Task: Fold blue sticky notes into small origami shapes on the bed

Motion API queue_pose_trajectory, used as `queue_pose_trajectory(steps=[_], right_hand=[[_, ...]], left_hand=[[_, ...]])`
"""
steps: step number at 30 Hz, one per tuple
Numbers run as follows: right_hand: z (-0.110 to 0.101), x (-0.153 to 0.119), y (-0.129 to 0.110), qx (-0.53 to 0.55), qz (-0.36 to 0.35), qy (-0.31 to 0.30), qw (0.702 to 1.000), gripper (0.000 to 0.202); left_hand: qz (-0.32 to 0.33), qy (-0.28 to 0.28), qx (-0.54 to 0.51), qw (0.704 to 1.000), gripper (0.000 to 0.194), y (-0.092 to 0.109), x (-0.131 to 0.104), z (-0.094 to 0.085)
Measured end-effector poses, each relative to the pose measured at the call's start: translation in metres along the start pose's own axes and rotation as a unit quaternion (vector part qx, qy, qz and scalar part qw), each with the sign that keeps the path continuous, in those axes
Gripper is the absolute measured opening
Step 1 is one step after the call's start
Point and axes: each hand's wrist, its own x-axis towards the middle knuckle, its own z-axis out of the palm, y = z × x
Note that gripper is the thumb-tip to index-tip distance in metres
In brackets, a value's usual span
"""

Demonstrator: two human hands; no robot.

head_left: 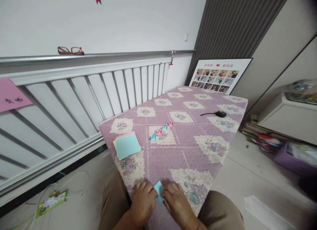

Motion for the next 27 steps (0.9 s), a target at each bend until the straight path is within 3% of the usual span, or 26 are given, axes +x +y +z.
queue_pose_trajectory(steps=[7,10,19,27], right_hand=[[-0.004,-0.004,0.004,0.052,0.064,0.019,0.996,0.012],[-0.006,-0.003,0.004,0.052,0.095,0.025,0.994,0.012],[-0.012,-0.001,-0.001,0.052,0.125,0.021,0.991,0.015],[-0.004,-0.006,-0.001,0.03,0.173,0.077,0.981,0.016]], left_hand=[[-0.103,0.077,-0.108,0.986,0.014,0.001,-0.009,0.007],[-0.13,0.086,-0.127,0.98,0.014,0.001,-0.007,0.007],[-0.145,0.049,-0.134,0.979,0.015,0.001,-0.002,-0.002],[-0.164,-0.005,-0.071,0.984,0.019,0.004,0.007,-0.012]])
